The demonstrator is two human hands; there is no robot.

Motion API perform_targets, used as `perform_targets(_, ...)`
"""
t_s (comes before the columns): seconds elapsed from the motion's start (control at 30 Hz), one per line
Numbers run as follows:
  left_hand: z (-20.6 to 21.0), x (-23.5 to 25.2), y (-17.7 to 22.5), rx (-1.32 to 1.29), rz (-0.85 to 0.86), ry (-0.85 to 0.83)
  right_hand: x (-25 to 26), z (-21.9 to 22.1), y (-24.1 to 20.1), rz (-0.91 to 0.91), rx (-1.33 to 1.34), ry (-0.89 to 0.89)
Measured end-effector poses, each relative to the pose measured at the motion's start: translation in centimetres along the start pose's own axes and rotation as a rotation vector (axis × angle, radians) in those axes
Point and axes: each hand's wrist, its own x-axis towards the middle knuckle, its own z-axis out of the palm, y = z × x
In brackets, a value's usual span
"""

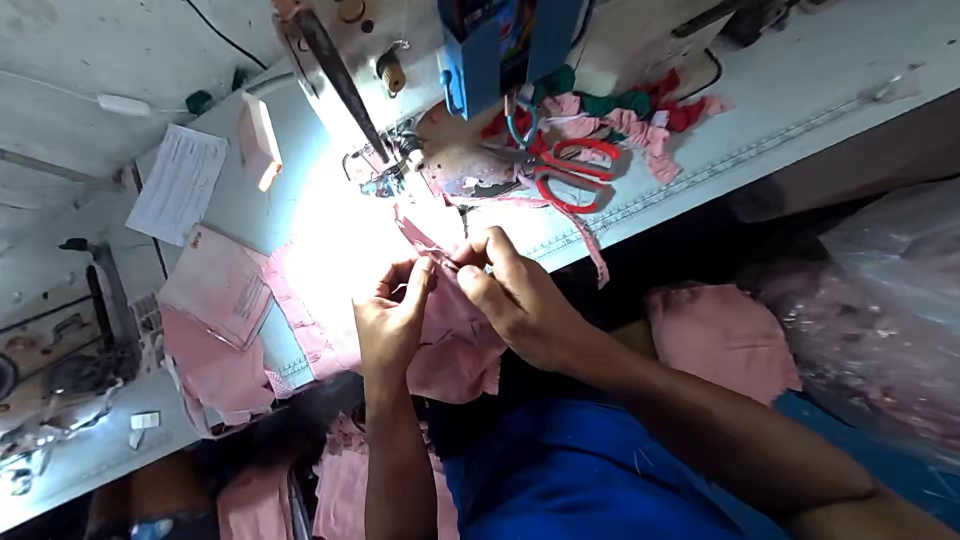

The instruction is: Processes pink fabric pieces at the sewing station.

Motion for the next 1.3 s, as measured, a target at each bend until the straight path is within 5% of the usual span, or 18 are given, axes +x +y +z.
perform_targets(0.67, 0.7, -0.1, -0.4, -0.035, 0.009, 0.001, 1.0, 1.7, 1.5, -0.007, -0.062, 0.162)
perform_targets(0.9, 0.4, 0.0, -0.6, -0.043, 0.022, -0.018, 1.6, 1.0, 2.0, 0.252, 0.549, -0.042)
perform_targets(1.17, 0.6, 0.0, -0.6, -0.004, 0.030, -0.010, 1.7, 1.2, 1.9, 0.210, 0.340, 0.036)
perform_targets(1.3, 0.3, 0.1, -0.7, -0.023, 0.022, -0.038, 2.1, 0.7, 1.7, 0.439, 0.804, -0.095)
